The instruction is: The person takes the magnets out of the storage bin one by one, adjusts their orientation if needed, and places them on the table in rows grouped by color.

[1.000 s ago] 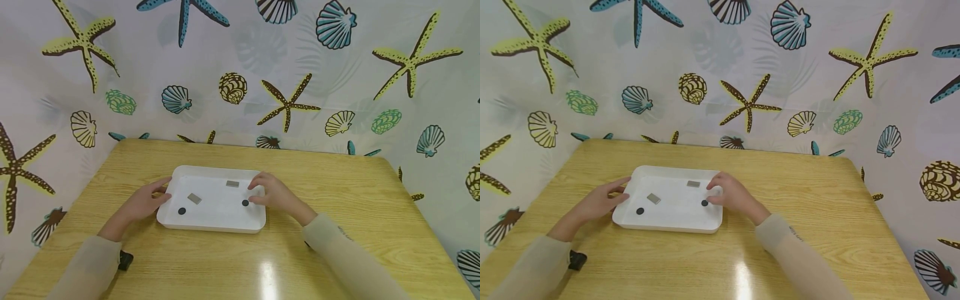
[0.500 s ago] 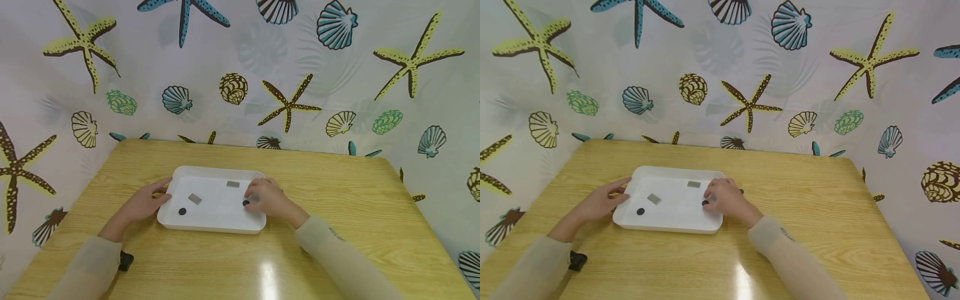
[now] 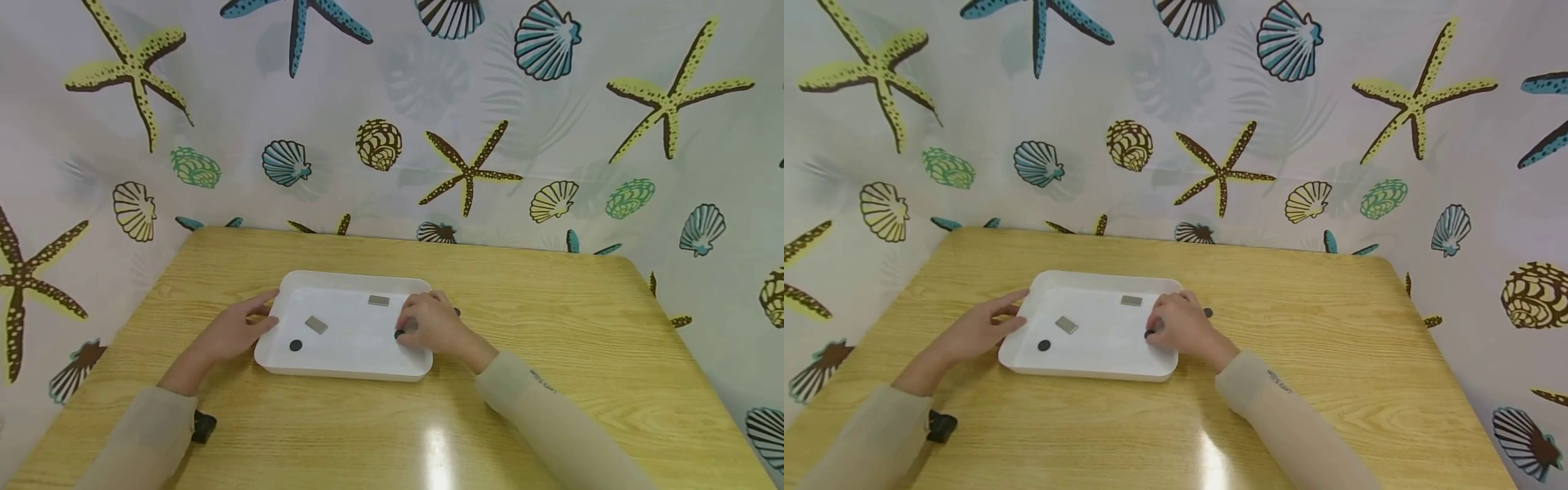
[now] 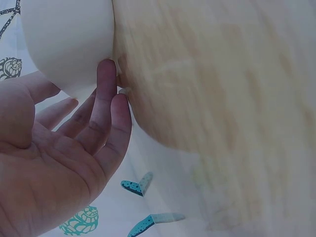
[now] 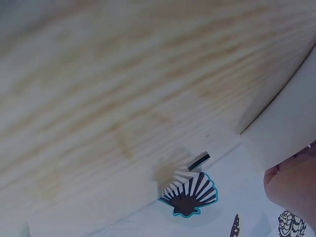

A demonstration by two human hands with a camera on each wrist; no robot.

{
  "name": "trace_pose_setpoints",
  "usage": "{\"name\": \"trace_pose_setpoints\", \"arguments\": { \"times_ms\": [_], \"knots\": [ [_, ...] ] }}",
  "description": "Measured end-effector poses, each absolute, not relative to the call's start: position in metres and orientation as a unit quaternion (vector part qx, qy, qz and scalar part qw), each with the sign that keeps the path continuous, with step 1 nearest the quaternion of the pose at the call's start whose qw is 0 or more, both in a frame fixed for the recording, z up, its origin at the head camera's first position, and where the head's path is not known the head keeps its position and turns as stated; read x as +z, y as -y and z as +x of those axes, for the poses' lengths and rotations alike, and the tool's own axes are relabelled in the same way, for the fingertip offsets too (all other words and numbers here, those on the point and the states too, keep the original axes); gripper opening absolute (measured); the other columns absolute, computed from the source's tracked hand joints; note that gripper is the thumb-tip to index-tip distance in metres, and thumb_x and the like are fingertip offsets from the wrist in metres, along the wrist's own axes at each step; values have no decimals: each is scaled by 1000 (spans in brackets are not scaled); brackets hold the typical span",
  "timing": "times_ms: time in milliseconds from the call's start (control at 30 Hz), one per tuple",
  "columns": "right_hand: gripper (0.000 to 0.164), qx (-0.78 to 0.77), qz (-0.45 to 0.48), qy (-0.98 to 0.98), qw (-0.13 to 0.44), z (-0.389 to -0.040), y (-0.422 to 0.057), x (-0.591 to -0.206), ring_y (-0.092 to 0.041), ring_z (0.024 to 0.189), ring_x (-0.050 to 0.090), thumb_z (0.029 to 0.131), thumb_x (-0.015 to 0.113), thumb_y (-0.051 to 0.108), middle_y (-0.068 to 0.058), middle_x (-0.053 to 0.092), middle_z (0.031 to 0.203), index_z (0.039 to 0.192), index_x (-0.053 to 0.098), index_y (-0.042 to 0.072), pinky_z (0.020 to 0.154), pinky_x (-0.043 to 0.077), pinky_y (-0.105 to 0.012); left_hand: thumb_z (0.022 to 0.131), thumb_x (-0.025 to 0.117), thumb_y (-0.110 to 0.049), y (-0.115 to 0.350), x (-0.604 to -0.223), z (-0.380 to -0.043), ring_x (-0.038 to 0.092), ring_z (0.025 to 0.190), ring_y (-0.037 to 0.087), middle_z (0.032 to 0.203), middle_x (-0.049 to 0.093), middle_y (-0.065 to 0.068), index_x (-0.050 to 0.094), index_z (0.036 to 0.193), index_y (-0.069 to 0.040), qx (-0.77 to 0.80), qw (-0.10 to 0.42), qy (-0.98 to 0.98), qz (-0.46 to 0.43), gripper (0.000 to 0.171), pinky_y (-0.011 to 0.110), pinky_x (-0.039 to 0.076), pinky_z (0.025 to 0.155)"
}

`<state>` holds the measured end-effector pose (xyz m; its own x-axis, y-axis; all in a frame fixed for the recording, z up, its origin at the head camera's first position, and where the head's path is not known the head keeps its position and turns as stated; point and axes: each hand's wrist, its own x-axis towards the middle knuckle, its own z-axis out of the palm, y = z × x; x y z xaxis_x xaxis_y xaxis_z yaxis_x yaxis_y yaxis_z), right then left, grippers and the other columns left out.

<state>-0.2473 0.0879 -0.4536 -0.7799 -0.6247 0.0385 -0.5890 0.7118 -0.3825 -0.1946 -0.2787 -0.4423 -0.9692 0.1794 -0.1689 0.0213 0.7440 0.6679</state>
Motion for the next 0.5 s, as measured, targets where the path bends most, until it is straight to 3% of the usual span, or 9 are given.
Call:
{"name": "trace_pose_setpoints", "arguments": {
  "times_ms": [500],
  "knots": [
    [10, -182, -326, -927, 45, -248, -88, -457, -21, 113, 63, 88, 83, 27, 0, 71, 110, 89, 78, 19, 117, 29, -53, 108, 54, -25, 279, -443, -195, 55, 130, 53, 143, 55, 34, 28, 162, -4, 350, 108, -929, 55, 64, 59, 52, 102]
  ]
}}
